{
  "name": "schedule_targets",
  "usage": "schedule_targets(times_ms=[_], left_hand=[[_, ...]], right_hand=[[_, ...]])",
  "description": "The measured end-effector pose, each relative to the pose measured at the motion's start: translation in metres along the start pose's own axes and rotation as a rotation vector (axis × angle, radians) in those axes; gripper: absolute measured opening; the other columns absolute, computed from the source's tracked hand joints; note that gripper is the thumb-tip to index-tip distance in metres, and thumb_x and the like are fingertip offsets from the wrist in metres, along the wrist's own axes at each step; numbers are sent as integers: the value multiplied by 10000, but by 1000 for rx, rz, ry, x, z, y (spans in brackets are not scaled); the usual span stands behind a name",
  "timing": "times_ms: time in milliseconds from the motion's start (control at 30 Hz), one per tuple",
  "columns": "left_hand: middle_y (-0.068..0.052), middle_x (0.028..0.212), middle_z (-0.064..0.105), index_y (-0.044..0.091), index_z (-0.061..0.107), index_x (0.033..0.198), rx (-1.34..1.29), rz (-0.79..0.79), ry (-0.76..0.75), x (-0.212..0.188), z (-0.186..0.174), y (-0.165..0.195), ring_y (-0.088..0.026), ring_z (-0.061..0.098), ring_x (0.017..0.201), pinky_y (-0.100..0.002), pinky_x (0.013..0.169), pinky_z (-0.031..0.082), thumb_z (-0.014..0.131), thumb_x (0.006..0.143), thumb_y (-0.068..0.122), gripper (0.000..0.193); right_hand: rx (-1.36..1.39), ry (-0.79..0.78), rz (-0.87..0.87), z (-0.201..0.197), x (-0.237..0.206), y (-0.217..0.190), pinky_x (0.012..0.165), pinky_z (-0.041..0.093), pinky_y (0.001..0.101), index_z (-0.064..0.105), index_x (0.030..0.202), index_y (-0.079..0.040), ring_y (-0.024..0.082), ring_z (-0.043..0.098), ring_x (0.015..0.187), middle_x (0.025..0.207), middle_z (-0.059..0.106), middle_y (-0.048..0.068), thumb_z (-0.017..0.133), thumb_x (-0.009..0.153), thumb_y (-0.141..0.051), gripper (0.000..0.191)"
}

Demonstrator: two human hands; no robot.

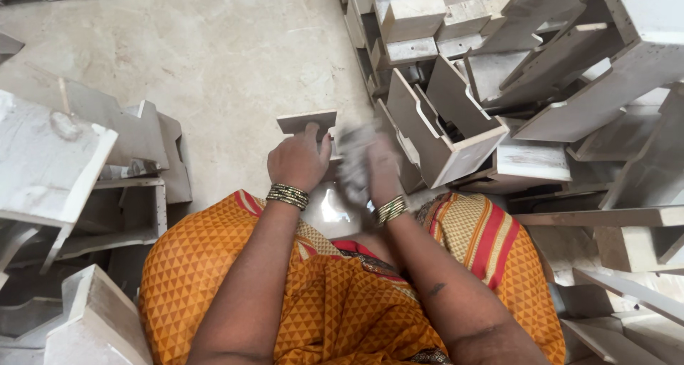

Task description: The person sits on the floor among stacks of white wooden furniture parts and wipes dust off each piece with a gray cloth, one piece at a time. They turn pieces over to wipe both sides and set cleaned pieces aside with the others.

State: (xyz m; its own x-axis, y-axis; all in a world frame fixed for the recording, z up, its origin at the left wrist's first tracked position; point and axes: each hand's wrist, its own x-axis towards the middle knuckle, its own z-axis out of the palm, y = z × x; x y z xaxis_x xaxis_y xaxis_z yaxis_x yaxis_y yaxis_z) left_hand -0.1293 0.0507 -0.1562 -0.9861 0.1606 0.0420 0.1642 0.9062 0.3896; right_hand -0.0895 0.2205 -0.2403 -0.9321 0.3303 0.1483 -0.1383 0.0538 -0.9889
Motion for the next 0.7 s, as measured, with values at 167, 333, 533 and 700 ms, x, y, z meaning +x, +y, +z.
schedule_targets(times_ms=[167, 333, 533, 700], left_hand=[[-107, 850, 737, 167, 649, 1106, 7, -4, -6, -2, -5, 3, -352, 704, 791, -522, 630, 525, 511, 988, 400, 295], [-107, 848, 740, 179, 659, 1072, 18, -54, -49, -2, -8, 7, -353, 704, 790, -523, 643, 524, 467, 1011, 434, 325], [-100, 859, 740, 189, 673, 1042, 39, -51, -25, 0, -5, 2, -362, 706, 796, -528, 650, 532, 450, 1014, 415, 318], [-108, 893, 748, 201, 691, 1032, 57, -103, -8, 0, -2, -2, -369, 707, 839, -528, 697, 544, 457, 1012, 386, 299]], right_hand=[[-223, -25, 47, 36, -32, -15, 942, 518, 367, 704, 1165, 61, 298, 646, 1075, 1174, 620, 247, 607, 1028, -247, 351], [-74, 135, 209, 37, -26, 16, 925, 517, 358, 592, 1279, -2, 335, 704, 1032, 1128, 716, 199, 465, 1070, -225, 331], [-367, 8, 19, 38, -15, 54, 909, 521, 444, 643, 1224, 10, 428, 641, 1029, 1113, 667, 237, 472, 1020, -107, 291], [-960, -187, 123, 49, -24, 36, 855, 550, 484, 669, 1179, -103, 396, 594, 1056, 1238, 554, 174, 587, 884, -124, 307]])
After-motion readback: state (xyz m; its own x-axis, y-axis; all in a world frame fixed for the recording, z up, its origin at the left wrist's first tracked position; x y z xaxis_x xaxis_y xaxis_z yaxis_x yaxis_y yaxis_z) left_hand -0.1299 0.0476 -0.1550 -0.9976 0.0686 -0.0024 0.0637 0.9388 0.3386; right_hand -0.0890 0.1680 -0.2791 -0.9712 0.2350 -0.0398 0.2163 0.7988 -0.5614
